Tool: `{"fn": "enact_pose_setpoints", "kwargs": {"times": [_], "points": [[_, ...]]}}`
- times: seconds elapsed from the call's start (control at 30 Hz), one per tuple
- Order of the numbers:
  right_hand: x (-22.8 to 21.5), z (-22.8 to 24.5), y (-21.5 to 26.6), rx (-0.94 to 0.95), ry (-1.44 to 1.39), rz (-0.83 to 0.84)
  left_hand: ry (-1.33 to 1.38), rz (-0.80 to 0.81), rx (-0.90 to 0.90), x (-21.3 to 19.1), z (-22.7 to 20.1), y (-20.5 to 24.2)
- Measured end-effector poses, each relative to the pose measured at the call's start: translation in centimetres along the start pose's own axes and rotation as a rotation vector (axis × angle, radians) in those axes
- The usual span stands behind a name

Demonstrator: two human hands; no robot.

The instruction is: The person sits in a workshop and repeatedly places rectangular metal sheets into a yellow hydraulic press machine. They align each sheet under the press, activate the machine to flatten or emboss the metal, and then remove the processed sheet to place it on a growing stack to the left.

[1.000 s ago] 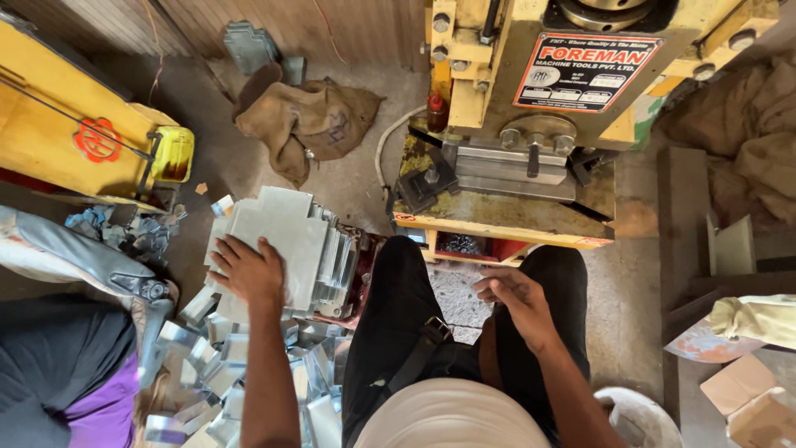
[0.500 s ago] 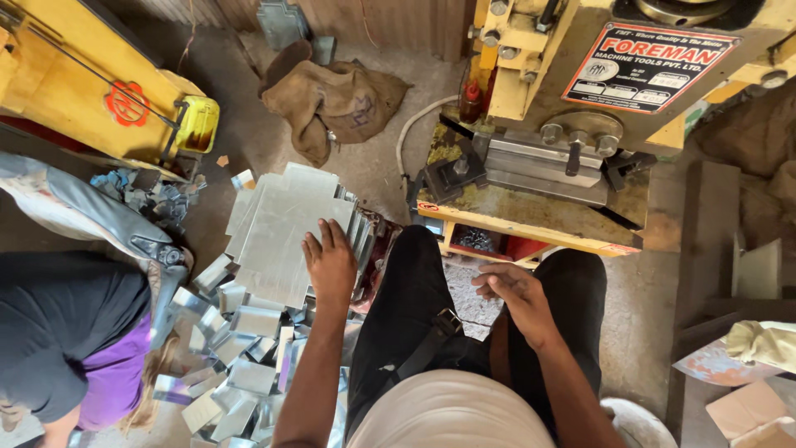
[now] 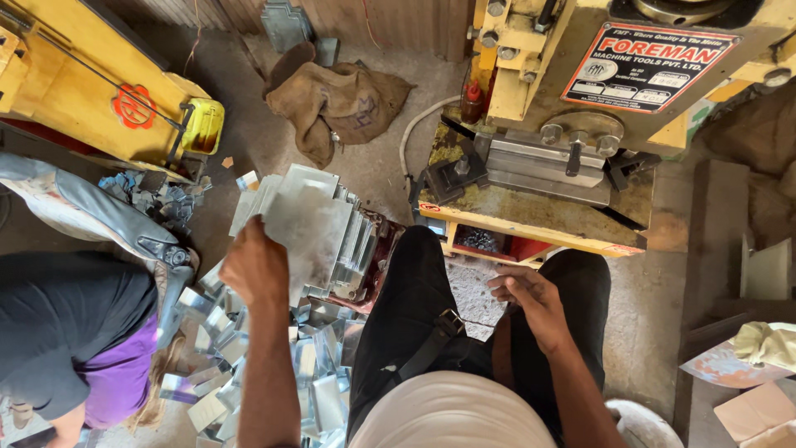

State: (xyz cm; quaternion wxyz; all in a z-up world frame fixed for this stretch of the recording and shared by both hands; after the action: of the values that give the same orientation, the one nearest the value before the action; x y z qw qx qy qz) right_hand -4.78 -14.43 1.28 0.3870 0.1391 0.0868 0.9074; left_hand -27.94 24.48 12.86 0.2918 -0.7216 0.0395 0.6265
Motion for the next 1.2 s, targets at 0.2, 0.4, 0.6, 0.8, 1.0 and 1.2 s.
{"fn": "enact_pose_setpoints", "kwargs": {"times": [0.2,0.4,0.6,0.8,1.0,1.2], "points": [[0.3,0.2,-0.4,0.014,0.022,0.004,0.012,-0.124,0.008,-0.3,-0.3,1.5],[0.9,0.1,-0.3,0.026,-0.001,0.024,0.272,-0.036,0.018,-0.4,-2.2,4.5],[0.5,-0.2,0.0,0.040,-0.036,0.034,0.435,-0.360,0.131,-2.6,-1.8,5.5],[-0.1,-0.1,0.0,0.012,0.020,0.010,0.689,-0.444,0.157,-8.3,-3.0,6.1],[0.5,2.1,1.2,-0.102,0.052,0.127,1.426,0.179,-0.249,0.3,-8.4,6.2],[-4.2,2.6,2.2,0.014,0.151,0.060,1.807,0.721,-0.515,12.1,-20.1,9.8]]}}
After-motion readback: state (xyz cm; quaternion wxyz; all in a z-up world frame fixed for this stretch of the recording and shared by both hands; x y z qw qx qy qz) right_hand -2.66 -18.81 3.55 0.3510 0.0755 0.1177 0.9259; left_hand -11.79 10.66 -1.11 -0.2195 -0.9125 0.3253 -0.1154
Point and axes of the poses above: each hand's wrist, its own y-axis away from the middle knuckle, its own x-axis out of the palm, z = x × y, the point moved 3 cm from there along -y, towards the middle knuckle, and after that the axes turned 2 degrees about z, right-handed, at the moved point
